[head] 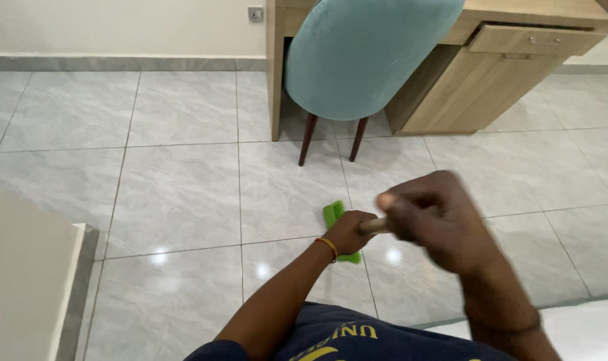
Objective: The person sweeps the tiled floor around the base of a bed and under a desk using a broom.
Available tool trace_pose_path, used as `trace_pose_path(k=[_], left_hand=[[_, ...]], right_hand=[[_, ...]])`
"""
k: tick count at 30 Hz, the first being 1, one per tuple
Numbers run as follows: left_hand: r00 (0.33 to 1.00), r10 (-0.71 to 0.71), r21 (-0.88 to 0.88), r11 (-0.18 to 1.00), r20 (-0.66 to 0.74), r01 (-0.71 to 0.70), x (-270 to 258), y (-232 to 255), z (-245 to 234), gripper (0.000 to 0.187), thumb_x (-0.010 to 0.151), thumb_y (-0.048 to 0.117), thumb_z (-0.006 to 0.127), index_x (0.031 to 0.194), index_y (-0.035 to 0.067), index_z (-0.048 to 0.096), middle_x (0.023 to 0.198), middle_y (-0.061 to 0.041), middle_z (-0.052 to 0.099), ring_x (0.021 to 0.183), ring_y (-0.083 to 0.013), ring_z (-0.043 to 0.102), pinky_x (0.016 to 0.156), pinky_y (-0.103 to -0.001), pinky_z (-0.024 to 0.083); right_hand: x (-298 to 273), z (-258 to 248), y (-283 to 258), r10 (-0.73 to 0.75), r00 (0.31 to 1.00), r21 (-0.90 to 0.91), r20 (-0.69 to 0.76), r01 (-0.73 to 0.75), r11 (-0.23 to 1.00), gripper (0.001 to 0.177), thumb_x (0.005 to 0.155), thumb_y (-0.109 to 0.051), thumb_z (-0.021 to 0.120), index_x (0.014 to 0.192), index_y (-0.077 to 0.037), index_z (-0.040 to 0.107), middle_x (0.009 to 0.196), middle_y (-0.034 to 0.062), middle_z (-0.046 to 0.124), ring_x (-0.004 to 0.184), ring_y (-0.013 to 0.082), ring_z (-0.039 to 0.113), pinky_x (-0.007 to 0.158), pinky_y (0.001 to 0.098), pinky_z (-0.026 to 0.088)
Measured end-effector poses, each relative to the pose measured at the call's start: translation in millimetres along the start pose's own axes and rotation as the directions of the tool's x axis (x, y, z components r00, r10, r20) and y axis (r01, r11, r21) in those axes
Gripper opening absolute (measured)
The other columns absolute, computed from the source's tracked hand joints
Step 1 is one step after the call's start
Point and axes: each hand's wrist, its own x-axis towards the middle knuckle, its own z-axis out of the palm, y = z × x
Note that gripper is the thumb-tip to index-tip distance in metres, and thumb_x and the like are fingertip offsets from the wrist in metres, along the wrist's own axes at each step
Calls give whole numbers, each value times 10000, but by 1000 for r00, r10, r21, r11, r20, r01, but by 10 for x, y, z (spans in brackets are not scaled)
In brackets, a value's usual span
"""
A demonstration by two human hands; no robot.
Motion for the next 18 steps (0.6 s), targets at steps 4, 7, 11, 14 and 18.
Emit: trace_pose_path(k=[4, 7, 11, 14, 18], left_hand=[[996, 89, -160, 983, 13, -86, -64, -130, -56, 164, 925, 175, 668, 1045, 73, 712, 1000, -106, 744, 930, -280, 704, 824, -414, 559], [992, -85, -57, 994, 94, 91, -14, 267, -286, 165, 931, 233, 713, 1001, 86, 738, 901, -100, 750, 831, -269, 704, 767, -415, 547], [987, -154, 94, 984, 41, 149, 56, 747, -652, 203, 907, 275, 750, 1008, 99, 753, 807, -127, 737, 724, -303, 669, 714, -422, 522], [981, -145, 64, 986, -128, 154, 8, 705, -827, 161, 861, 239, 749, 970, 126, 786, 829, -94, 762, 721, -292, 698, 704, -412, 550], [862, -376, 278, 835, -340, 474, -246, 79, -938, 169, 860, 128, 682, 966, 177, 803, 840, -112, 760, 786, -324, 722, 737, -450, 584]], right_hand=[[-25, 183, 84, -76, 992, -143, 102, 90, 986, 421, 962, -363, 683, 652, -80, 647, 505, -27, 520, 464, 62, 410, 411, 283, 338], [-63, -54, 1, -89, 996, -64, 6, 89, 994, 392, 923, -326, 688, 621, -76, 682, 477, 11, 538, 395, 97, 439, 368, 296, 374], [-189, -604, -70, -334, 907, 151, -255, 379, 913, 447, 1066, -397, 613, 691, -157, 574, 513, -20, 519, 433, 105, 552, 528, 348, 519], [-59, -724, 232, -320, 874, 404, -366, 459, 792, 483, 1173, -384, 557, 753, -148, 535, 566, -11, 501, 527, 131, 557, 647, 368, 517], [349, -209, 881, 1, 913, 634, -407, 282, 721, 365, 1113, -330, 586, 787, -178, 522, 660, -9, 519, 700, 177, 574, 918, 476, 522]])
